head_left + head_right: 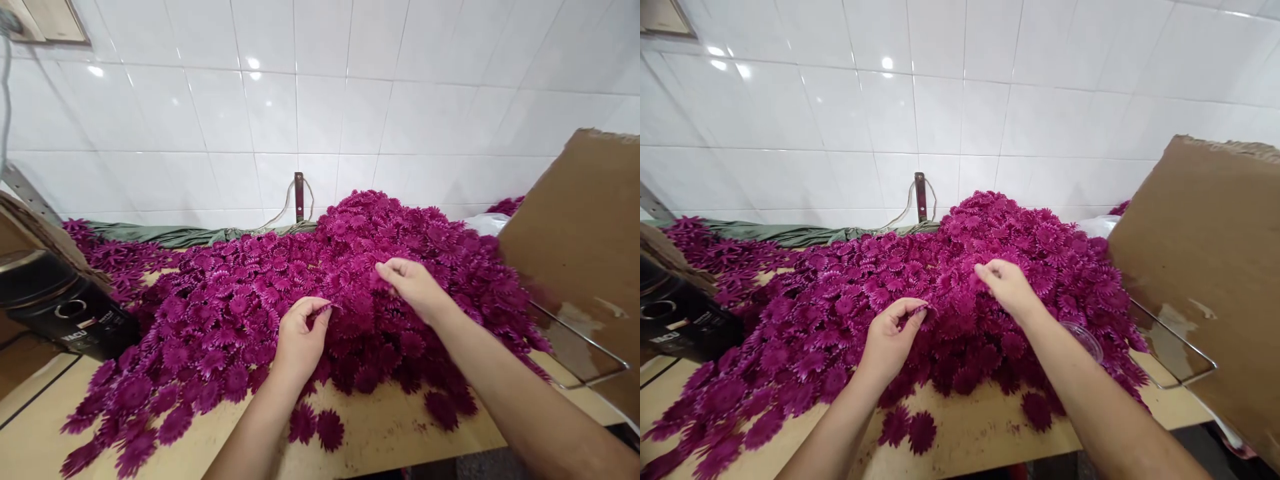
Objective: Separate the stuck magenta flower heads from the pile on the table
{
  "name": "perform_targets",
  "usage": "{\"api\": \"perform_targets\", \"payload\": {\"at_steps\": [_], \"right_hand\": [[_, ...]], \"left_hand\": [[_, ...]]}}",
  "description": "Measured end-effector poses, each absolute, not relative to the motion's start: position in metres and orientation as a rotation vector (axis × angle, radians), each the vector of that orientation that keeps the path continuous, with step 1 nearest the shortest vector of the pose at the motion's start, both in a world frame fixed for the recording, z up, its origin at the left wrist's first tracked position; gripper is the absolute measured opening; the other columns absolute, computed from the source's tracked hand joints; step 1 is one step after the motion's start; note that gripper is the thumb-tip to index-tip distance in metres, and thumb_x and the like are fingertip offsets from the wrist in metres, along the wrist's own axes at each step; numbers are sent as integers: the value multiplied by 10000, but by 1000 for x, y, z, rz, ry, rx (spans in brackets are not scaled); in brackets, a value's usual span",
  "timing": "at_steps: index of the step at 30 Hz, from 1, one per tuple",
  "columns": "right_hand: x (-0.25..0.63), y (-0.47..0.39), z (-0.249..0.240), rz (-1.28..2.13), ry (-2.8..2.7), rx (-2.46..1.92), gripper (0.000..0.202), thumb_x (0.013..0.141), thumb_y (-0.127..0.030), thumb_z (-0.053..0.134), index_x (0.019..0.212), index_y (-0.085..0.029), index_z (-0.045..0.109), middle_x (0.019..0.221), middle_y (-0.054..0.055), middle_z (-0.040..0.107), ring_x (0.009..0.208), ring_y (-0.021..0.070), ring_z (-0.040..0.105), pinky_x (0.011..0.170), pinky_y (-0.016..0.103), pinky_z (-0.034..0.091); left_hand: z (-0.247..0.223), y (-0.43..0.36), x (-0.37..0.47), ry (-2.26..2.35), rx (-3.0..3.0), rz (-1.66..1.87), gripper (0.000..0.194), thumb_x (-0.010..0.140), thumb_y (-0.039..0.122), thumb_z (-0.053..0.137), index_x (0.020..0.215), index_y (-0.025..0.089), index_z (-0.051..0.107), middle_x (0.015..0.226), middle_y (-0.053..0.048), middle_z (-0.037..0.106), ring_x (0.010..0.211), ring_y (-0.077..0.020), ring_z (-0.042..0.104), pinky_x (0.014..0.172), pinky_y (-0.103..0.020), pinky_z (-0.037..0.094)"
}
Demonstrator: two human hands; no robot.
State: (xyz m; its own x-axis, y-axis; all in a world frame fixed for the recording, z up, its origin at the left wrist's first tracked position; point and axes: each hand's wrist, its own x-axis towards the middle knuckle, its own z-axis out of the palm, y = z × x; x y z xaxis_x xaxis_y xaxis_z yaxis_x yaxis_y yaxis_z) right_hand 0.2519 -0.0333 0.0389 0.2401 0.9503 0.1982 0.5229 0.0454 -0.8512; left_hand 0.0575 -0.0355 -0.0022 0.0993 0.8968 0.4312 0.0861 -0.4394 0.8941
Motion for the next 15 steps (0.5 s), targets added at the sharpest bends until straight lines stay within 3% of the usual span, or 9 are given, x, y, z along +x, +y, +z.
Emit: {"api": "perform_targets", "payload": {"at_steps": [3,6,10,13,15], "right_hand": [[267,-28,45,9,-1475,-1739,316,709,-310,588,975,-142,611,930,118,607,833,229,552,798,420,429],[251,-41,46,-263,-1639,-1655,422,744,-268,570,1158,-184,560,1185,145,535,1127,303,433,942,507,329],[209,-65,33,-18,-1797,-1497,297,802,-311,527,1049,-166,602,1047,123,617,1016,251,523,906,449,387],[190,-68,18,401,-1743,-1486,198,770,-284,560,923,-165,599,886,74,647,822,190,581,768,360,456],[187,-65,12,610,-1686,-1449,127,758,-244,555,859,-171,579,807,37,643,728,154,578,695,304,458]], "left_hand": [[-7,-26,59,1023,1669,1370,106,691,190,567,693,182,673,952,-82,673,912,-199,598,847,-322,426],[-6,-20,64,1061,1685,1313,126,721,217,542,743,184,662,867,-50,675,830,-176,597,769,-285,428],[-4,-21,70,1092,1673,1224,178,721,262,538,563,183,523,509,57,472,519,-102,431,541,-219,329],[-7,-23,73,1070,1562,1210,324,721,347,528,486,190,369,474,76,295,475,-82,290,478,-214,248],[-9,-23,73,1030,1457,1179,365,726,430,509,494,193,357,490,75,274,481,-80,268,472,-214,241]]}}
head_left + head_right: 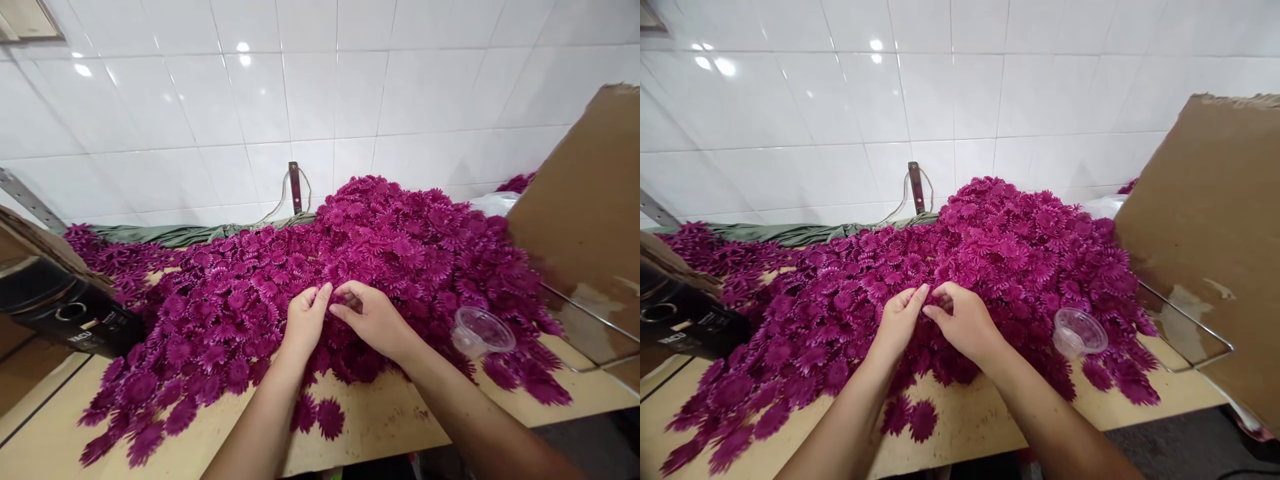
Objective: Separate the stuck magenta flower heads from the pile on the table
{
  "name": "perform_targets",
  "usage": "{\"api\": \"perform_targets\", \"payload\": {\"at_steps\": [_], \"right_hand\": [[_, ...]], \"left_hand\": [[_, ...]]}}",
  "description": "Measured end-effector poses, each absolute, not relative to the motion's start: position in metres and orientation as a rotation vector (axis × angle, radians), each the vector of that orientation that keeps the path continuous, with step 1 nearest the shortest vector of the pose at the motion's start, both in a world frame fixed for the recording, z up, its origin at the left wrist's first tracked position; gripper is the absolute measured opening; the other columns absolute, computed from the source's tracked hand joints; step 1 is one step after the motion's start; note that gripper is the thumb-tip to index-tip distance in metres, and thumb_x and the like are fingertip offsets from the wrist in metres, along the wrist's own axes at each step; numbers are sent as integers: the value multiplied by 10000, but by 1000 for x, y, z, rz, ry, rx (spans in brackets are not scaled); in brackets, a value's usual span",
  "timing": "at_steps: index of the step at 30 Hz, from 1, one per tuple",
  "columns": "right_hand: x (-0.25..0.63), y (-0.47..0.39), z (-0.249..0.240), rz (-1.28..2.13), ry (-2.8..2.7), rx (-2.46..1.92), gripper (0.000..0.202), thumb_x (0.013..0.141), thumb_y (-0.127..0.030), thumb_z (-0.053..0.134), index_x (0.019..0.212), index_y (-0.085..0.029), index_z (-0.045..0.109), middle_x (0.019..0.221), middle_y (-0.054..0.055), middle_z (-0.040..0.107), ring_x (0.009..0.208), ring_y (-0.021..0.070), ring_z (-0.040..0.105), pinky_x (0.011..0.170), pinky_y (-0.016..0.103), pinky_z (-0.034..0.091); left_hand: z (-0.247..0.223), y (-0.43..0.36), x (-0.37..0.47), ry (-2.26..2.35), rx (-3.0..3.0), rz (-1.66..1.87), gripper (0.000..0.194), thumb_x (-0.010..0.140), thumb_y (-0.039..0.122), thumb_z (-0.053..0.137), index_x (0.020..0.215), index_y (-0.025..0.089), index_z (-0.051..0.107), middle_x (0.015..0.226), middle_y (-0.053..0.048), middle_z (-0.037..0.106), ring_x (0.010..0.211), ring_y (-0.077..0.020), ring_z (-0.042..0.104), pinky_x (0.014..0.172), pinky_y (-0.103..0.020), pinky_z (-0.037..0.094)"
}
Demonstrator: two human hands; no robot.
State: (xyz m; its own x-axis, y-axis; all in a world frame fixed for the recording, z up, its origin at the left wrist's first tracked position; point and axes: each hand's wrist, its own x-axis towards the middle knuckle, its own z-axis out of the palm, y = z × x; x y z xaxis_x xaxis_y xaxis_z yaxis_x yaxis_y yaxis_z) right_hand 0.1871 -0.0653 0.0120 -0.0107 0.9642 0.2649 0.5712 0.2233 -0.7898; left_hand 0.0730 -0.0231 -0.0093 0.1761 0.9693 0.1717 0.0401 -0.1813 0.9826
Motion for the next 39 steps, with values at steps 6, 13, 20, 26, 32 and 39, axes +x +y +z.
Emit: {"api": "perform_targets", "payload": {"at_steps": [6,13,20,26,32,39], "right_hand": [[191,-61,9,498,-1654,-1474,114,784,-220,465,700,-194,538,579,-21,550,551,119,487,552,244,380],[186,-40,26,225,-1526,-1539,169,768,-288,476,627,-205,519,512,-25,502,488,117,444,519,246,346],[244,-12,56,93,-1241,-1581,85,738,-248,478,717,-184,530,665,21,551,638,161,522,615,305,405],[221,-47,47,760,-1242,-1343,134,653,-215,562,733,-187,458,525,-61,490,469,91,461,468,228,370],[209,-65,36,1023,-1364,-1231,121,700,-282,534,744,-170,520,523,-77,431,467,66,380,463,212,312],[197,-70,24,1146,-1208,-1070,209,683,-344,636,739,-177,525,659,-46,500,604,77,437,582,221,370]], "left_hand": [[-12,-32,69,916,1445,1116,375,710,505,535,554,184,418,548,62,353,533,-90,320,514,-210,292],[-2,-44,64,965,1428,1250,333,731,435,552,567,192,394,567,62,324,538,-92,298,527,-206,294],[-3,-59,42,996,1451,1105,250,711,410,592,636,175,551,593,27,492,593,-118,443,593,-223,368],[-3,-47,49,971,1418,1218,175,675,292,637,815,188,649,844,-36,654,848,-176,570,812,-280,418],[8,-49,58,925,1501,1229,290,709,226,609,997,210,643,1083,-44,653,1064,-198,542,963,-318,362],[10,-45,73,824,1454,1192,219,698,172,600,909,176,660,941,-53,695,895,-180,614,853,-300,450]]}}
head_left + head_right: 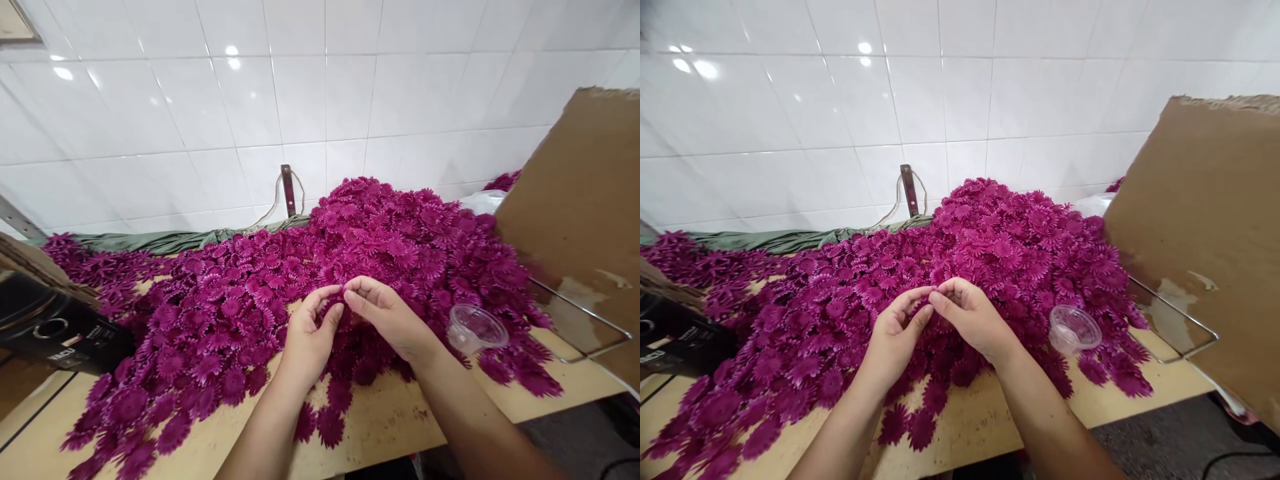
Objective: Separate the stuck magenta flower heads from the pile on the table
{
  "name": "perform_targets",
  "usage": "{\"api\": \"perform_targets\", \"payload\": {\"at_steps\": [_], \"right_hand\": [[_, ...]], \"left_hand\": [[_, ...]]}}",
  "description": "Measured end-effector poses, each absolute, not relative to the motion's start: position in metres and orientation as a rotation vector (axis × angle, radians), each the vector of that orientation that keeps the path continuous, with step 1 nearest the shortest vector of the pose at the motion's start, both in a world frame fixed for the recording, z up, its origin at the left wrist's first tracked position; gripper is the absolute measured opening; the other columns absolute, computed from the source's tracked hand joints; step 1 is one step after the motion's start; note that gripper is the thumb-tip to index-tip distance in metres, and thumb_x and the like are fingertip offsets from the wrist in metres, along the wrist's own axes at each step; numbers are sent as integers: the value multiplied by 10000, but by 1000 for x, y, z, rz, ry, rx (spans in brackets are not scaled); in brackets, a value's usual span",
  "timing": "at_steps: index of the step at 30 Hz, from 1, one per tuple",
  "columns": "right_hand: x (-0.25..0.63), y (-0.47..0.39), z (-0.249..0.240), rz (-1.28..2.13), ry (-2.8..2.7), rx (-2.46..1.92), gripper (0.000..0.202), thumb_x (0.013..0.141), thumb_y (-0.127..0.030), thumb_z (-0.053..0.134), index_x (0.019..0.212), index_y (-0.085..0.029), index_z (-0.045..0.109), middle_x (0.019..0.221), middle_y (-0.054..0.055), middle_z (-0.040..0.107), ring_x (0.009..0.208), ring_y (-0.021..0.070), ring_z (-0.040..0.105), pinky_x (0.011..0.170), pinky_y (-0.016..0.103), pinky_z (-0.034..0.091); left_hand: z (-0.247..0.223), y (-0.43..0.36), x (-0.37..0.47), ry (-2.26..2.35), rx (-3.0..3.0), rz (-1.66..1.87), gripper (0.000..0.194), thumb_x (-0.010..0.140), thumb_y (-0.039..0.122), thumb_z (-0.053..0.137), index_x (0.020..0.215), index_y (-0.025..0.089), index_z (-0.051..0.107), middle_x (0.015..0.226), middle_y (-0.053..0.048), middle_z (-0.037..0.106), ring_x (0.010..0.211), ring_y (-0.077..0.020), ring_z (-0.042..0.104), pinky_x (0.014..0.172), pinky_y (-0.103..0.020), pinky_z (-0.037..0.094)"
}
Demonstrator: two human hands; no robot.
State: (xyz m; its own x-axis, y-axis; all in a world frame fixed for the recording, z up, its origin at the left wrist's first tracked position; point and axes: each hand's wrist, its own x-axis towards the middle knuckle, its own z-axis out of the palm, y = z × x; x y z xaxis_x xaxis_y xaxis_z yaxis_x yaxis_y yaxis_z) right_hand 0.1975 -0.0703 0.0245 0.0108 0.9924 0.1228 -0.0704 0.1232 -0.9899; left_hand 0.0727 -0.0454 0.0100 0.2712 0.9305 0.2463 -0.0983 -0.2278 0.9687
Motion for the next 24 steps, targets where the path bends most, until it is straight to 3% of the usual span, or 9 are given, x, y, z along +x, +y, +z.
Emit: {"api": "perform_targets", "payload": {"at_steps": [4,8,11,15,18,24], "right_hand": [[192,-73,16,1306,-1068,-1007,312,604,-382,720,756,-177,540,647,-54,524,586,67,458,572,211,372],[191,-73,13,1457,-816,-920,379,495,-397,776,711,-178,554,575,-75,506,495,46,421,544,211,369],[189,-72,13,1416,-790,-948,400,442,-398,792,670,-168,557,553,-72,512,479,43,405,520,208,339],[186,-72,10,1211,-909,-1063,376,511,-465,731,605,-159,533,481,-85,427,456,42,324,470,209,253],[185,-73,8,1075,-995,-1139,406,564,-506,674,518,-169,451,464,-89,359,460,44,271,459,219,216],[180,-75,5,1074,-1023,-1171,476,556,-560,651,490,-194,354,447,-98,301,444,44,226,441,222,175]], "left_hand": [[10,-48,65,742,1348,1186,187,703,209,623,880,169,672,923,-44,687,882,-157,601,832,-253,444],[8,-53,57,664,1123,1133,264,707,267,633,959,190,638,751,7,652,602,-85,559,622,-199,460],[5,-55,53,702,1150,1140,251,721,281,624,958,199,629,703,25,627,574,-77,540,622,-196,450],[5,-55,51,851,1403,1224,215,733,278,606,924,190,650,892,-27,670,868,-156,590,822,-256,433],[7,-56,54,922,1543,1238,236,706,256,622,930,197,665,985,-40,676,969,-185,577,900,-290,400],[4,-50,60,932,1420,1272,128,603,231,689,714,176,657,716,-3,670,717,-147,597,711,-247,454]]}}
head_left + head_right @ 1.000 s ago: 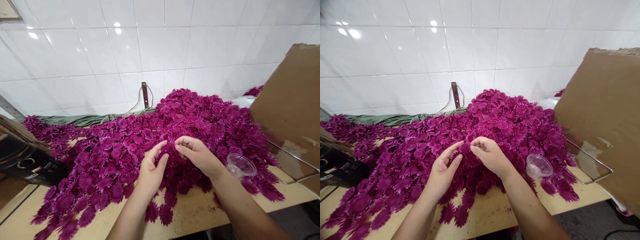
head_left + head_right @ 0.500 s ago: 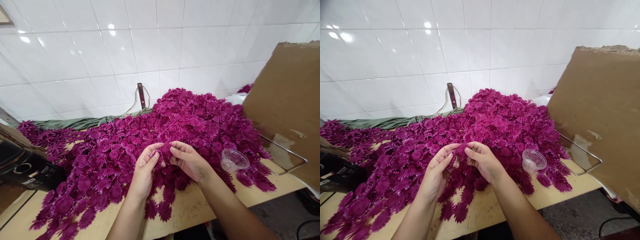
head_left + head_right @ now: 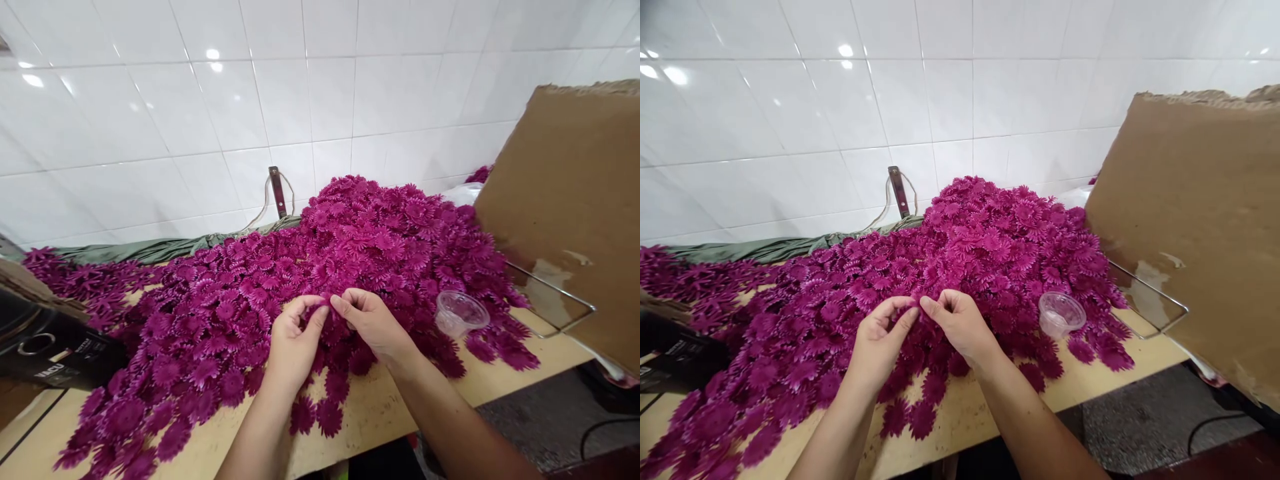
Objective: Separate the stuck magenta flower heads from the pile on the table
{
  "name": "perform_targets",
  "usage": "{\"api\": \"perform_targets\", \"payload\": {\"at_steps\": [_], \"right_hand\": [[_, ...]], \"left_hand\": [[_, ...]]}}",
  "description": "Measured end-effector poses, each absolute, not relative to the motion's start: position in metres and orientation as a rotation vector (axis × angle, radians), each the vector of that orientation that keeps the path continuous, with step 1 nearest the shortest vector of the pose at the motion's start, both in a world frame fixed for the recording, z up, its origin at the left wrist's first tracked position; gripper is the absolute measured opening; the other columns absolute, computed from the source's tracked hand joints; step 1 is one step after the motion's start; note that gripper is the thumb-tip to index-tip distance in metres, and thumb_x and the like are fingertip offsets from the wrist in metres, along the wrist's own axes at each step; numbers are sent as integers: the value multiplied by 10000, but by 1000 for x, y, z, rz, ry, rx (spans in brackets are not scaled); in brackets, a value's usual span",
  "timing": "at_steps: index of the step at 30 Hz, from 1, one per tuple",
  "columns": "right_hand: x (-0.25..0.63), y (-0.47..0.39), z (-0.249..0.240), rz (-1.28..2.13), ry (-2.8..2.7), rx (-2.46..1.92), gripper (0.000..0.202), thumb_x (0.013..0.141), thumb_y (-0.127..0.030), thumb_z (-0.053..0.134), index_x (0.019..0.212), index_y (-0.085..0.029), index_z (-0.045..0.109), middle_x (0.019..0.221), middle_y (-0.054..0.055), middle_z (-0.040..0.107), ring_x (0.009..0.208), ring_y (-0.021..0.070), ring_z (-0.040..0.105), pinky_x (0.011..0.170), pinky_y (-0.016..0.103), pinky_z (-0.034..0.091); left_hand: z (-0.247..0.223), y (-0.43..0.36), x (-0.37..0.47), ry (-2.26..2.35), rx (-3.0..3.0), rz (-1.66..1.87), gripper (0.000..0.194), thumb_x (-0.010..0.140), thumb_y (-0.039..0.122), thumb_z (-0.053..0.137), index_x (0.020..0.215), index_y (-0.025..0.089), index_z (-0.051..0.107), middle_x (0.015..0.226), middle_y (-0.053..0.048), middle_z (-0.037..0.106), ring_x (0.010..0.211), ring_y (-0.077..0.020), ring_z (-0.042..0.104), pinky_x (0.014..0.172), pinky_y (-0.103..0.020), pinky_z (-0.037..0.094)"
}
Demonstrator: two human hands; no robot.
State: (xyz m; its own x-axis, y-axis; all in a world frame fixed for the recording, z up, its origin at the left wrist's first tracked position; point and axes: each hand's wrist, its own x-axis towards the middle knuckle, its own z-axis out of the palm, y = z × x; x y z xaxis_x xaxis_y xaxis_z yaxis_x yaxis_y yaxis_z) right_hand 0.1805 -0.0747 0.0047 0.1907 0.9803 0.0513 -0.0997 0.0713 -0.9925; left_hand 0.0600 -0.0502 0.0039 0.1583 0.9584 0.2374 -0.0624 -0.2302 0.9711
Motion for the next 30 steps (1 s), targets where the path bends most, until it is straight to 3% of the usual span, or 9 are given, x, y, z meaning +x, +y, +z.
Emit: {"api": "perform_targets", "payload": {"at_steps": [5,9,12,15,17,19,22,27,30], "right_hand": [[190,-79,-2,1104,-966,-1132,501,583,-562,634,493,-205,294,454,-99,259,434,45,205,425,211,193],[214,-65,1,809,-1040,-1267,315,666,-460,590,588,-196,436,529,-59,387,481,81,347,489,238,337],[226,-50,11,357,-1131,-1459,270,647,-311,605,857,-149,555,844,75,559,734,176,515,710,346,432],[221,-47,17,37,-1263,-1548,376,654,-279,606,994,-124,564,1097,163,529,1040,272,461,908,428,353],[210,-52,15,190,-1397,-1505,332,710,-324,564,985,-139,572,1042,138,573,999,255,497,868,409,391],[197,-58,11,511,-1497,-1427,245,758,-366,504,854,-154,579,827,75,608,766,195,553,691,339,451],[185,-60,5,757,-1459,-1331,199,754,-341,483,648,-173,502,606,-7,521,560,126,476,542,261,404],[192,-54,4,632,-1306,-1395,197,741,-319,490,602,-181,475,559,-24,501,537,111,441,546,243,360],[198,-55,4,500,-1322,-1492,258,764,-359,470,570,-192,435,533,-26,462,520,112,410,537,249,330]], "left_hand": [[3,-36,48,848,927,1375,246,518,283,733,655,164,567,553,66,568,465,-59,473,489,-179,402],[4,-26,48,889,1001,1327,272,496,271,738,687,158,579,561,65,582,488,-60,482,526,-183,404],[0,-20,57,952,1141,1266,228,523,249,712,693,149,598,604,45,604,545,-76,504,576,-200,406],[-4,-16,64,998,1161,1292,172,545,230,688,661,154,586,590,55,583,550,-76,496,588,-200,403],[-6,-17,65,976,1176,1272,160,557,233,678,663,160,583,599,56,586,561,-80,504,600,-204,413],[-7,-20,65,935,1222,1232,155,573,240,671,684,166,592,639,46,605,606,-93,530,637,-215,430],[-6,-27,63,911,1329,1166,145,613,255,657,724,171,615,711,21,634,702,-122,566,717,-239,441],[-6,-33,53,949,1443,1083,274,684,292,613,926,170,649,981,-51,669,915,-174,576,846,-282,409],[-5,-33,48,1010,1426,1099,294,671,304,624,928,164,661,981,-61,676,918,-184,577,845,-289,407]]}}
